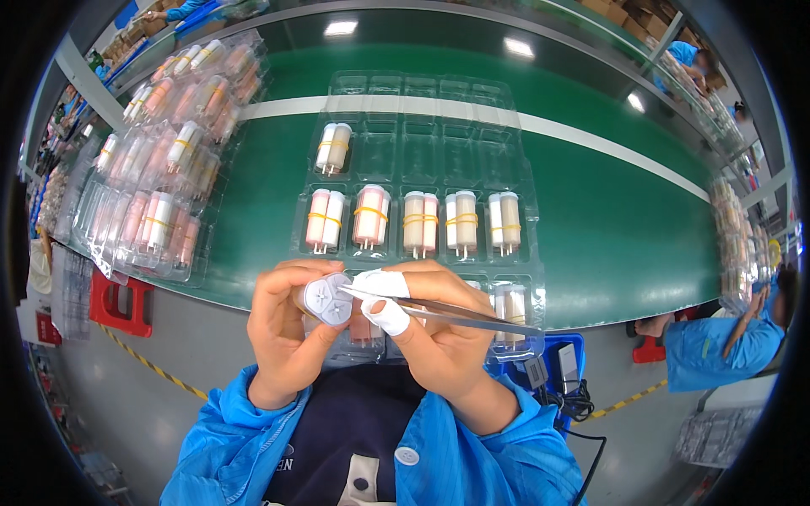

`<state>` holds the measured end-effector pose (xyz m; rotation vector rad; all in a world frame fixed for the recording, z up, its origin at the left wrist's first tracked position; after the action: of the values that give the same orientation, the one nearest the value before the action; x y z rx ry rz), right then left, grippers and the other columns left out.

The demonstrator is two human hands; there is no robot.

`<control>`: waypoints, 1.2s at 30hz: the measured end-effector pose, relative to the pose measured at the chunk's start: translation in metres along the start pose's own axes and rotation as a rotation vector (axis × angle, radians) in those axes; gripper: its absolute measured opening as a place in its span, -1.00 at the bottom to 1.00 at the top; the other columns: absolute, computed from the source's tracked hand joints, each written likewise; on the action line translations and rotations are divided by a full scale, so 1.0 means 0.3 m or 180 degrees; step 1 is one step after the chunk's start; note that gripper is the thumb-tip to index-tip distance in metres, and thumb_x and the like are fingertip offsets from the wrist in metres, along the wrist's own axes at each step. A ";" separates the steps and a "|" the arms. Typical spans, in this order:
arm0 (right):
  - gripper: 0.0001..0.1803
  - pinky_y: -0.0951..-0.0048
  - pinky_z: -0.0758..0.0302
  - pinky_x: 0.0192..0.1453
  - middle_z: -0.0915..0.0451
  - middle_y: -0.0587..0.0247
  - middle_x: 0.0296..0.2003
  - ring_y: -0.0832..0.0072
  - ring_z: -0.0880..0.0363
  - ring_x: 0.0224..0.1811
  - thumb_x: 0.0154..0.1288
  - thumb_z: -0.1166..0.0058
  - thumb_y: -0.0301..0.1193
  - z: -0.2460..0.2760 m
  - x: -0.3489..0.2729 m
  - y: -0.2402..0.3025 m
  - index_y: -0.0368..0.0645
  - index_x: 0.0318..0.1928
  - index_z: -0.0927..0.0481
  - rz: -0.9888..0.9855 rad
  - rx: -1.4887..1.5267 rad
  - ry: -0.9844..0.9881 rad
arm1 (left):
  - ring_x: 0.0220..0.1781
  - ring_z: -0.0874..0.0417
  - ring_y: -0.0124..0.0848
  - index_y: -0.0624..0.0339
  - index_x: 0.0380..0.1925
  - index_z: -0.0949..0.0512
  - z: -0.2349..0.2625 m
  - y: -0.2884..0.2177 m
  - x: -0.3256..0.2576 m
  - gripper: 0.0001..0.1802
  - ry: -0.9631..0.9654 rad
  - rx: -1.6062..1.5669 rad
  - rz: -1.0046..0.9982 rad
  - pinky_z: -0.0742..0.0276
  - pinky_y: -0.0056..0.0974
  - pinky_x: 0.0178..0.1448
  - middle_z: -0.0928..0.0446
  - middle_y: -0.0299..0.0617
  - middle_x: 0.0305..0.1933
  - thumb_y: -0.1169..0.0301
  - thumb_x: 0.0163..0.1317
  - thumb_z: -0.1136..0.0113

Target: The person uses tweezers to manipulate small white components on cylindrical objects wrapped in rubber bands. They repeatedly pick up the objects from a clear plastic tray, adjust the white parts with the tool, and place them back into the tray. The process is repetitive and focused on precise placement of the small parts.

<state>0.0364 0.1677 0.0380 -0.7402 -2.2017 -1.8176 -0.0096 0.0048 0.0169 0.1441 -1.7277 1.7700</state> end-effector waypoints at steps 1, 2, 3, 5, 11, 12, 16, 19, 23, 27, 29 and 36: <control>-0.81 0.47 -0.55 -0.29 -0.61 0.01 -0.24 0.45 -0.62 -0.31 0.18 -0.19 -0.58 -0.008 0.001 0.006 -0.34 -0.17 -0.60 -0.0031 0.0056 -0.0034 | 0.12 -0.48 -0.22 0.31 -0.03 -0.31 0.001 0.002 0.000 -0.54 0.0075 0.0051 -0.0082 -0.40 -0.20 0.19 -0.45 0.09 0.03 0.63 0.08 -0.26; -0.81 0.48 -0.55 -0.31 -0.62 0.01 -0.25 0.46 -0.63 -0.32 0.18 -0.20 -0.57 -0.012 0.002 0.008 -0.34 -0.17 -0.61 -0.0061 0.0112 -0.0068 | 0.12 -0.48 -0.22 0.31 -0.03 -0.31 -0.001 0.004 0.001 -0.55 0.0049 -0.0047 -0.0082 -0.40 -0.20 0.19 -0.45 0.09 0.03 0.62 0.08 -0.26; -0.81 0.48 -0.55 -0.32 -0.62 0.00 -0.25 0.46 -0.63 -0.34 0.17 -0.21 -0.56 -0.009 0.002 0.006 -0.33 -0.18 -0.61 0.0011 -0.0052 -0.0038 | 0.12 -0.48 -0.23 0.30 -0.04 -0.31 -0.006 0.005 0.002 -0.55 0.0022 -0.0145 -0.0082 -0.39 -0.20 0.19 -0.45 0.09 0.02 0.62 0.09 -0.26; -0.80 0.50 -0.56 -0.35 -0.62 -0.01 -0.25 0.46 -0.64 -0.36 0.16 -0.23 -0.55 -0.001 0.001 0.000 -0.33 -0.18 -0.61 0.0149 -0.0378 0.0029 | 0.13 -0.46 -0.22 0.29 -0.05 -0.32 -0.011 0.008 -0.001 -0.54 -0.0027 -0.0327 -0.0067 -0.39 -0.19 0.19 -0.44 0.08 0.03 0.68 0.03 -0.23; -0.80 0.52 -0.56 -0.36 -0.62 -0.01 -0.26 0.46 -0.64 -0.36 0.14 -0.25 -0.55 -0.007 0.010 0.019 -0.32 -0.19 -0.62 0.0246 -0.0538 0.0176 | 0.14 -0.42 -0.20 0.30 -0.06 -0.35 -0.012 0.011 -0.003 -0.49 -0.0063 -0.0446 -0.0024 -0.37 -0.17 0.20 -0.45 0.06 0.05 0.79 -0.07 -0.16; -0.80 0.53 -0.56 -0.36 -0.62 -0.01 -0.26 0.47 -0.64 -0.36 0.14 -0.25 -0.55 -0.007 0.011 0.019 -0.32 -0.19 -0.62 0.0270 -0.0559 0.0185 | 0.14 -0.41 -0.19 0.29 -0.06 -0.35 -0.012 0.011 -0.002 -0.50 -0.0059 -0.0435 -0.0031 -0.37 -0.17 0.20 -0.45 0.06 0.05 0.79 -0.07 -0.16; -0.80 0.53 -0.56 -0.37 -0.62 -0.01 -0.27 0.48 -0.64 -0.36 0.15 -0.24 -0.56 -0.007 0.014 0.017 -0.33 -0.19 -0.61 0.0366 -0.0611 0.0211 | 0.13 -0.42 -0.18 0.29 -0.07 -0.36 -0.012 0.005 0.001 -0.50 -0.0046 -0.0341 -0.0079 -0.37 -0.18 0.19 -0.46 0.06 0.04 0.78 -0.07 -0.17; -0.81 0.53 -0.56 -0.37 -0.63 -0.01 -0.28 0.48 -0.64 -0.37 0.15 -0.23 -0.57 -0.009 0.019 0.019 -0.33 -0.19 -0.61 0.0463 -0.0679 0.0248 | 0.12 -0.43 -0.18 0.29 -0.07 -0.36 -0.014 0.005 0.000 -0.50 -0.0086 -0.0294 -0.0099 -0.37 -0.17 0.18 -0.48 0.06 0.02 0.78 -0.07 -0.19; -0.81 0.54 -0.56 -0.39 -0.63 -0.01 -0.28 0.49 -0.65 -0.39 0.16 -0.22 -0.58 -0.015 0.016 0.027 -0.34 -0.19 -0.61 0.0287 -0.0528 0.0242 | 0.09 -0.45 -0.17 0.29 -0.08 -0.36 -0.010 0.002 0.001 -0.50 -0.0097 -0.0184 -0.0086 -0.38 -0.17 0.16 -0.50 0.06 0.00 0.77 -0.08 -0.20; -0.81 0.55 -0.57 -0.41 -0.62 -0.01 -0.27 0.49 -0.65 -0.42 0.17 -0.20 -0.60 -0.013 0.020 0.022 -0.34 -0.17 -0.61 0.0465 -0.0662 0.0288 | 0.07 -0.46 -0.15 0.28 -0.08 -0.36 -0.010 -0.002 0.003 -0.49 -0.0116 -0.0121 -0.0113 -0.38 -0.16 0.14 -0.52 0.06 -0.01 0.77 -0.10 -0.20; -0.81 0.54 -0.57 -0.42 -0.62 0.00 -0.27 0.49 -0.65 -0.43 0.17 -0.19 -0.60 -0.017 0.020 0.024 -0.35 -0.17 -0.61 0.0447 -0.0625 0.0286 | 0.06 -0.47 -0.14 0.28 -0.08 -0.36 -0.010 0.000 0.001 -0.49 -0.0122 -0.0112 -0.0100 -0.39 -0.16 0.14 -0.52 0.06 -0.01 0.77 -0.11 -0.20; -0.83 0.52 -0.57 -0.42 -0.62 -0.02 -0.27 0.48 -0.64 -0.44 0.19 -0.17 -0.62 -0.023 0.014 0.023 -0.36 -0.18 -0.60 0.0307 -0.0499 0.0174 | 0.06 -0.47 -0.14 0.28 -0.07 -0.37 -0.006 0.000 -0.002 -0.48 -0.0116 -0.0076 -0.0039 -0.40 -0.16 0.13 -0.52 0.05 -0.02 0.77 -0.12 -0.19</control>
<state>0.0349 0.1630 0.0473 -0.8014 -1.9718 -1.9539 -0.0086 0.0062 0.0165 0.1775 -1.7693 1.7474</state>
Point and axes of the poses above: each hand's wrist, its own x-axis towards the middle knuckle, its own z-axis out of the back of the hand, y = z × x, the point moved 2 cm from there along x, towards the middle knuckle
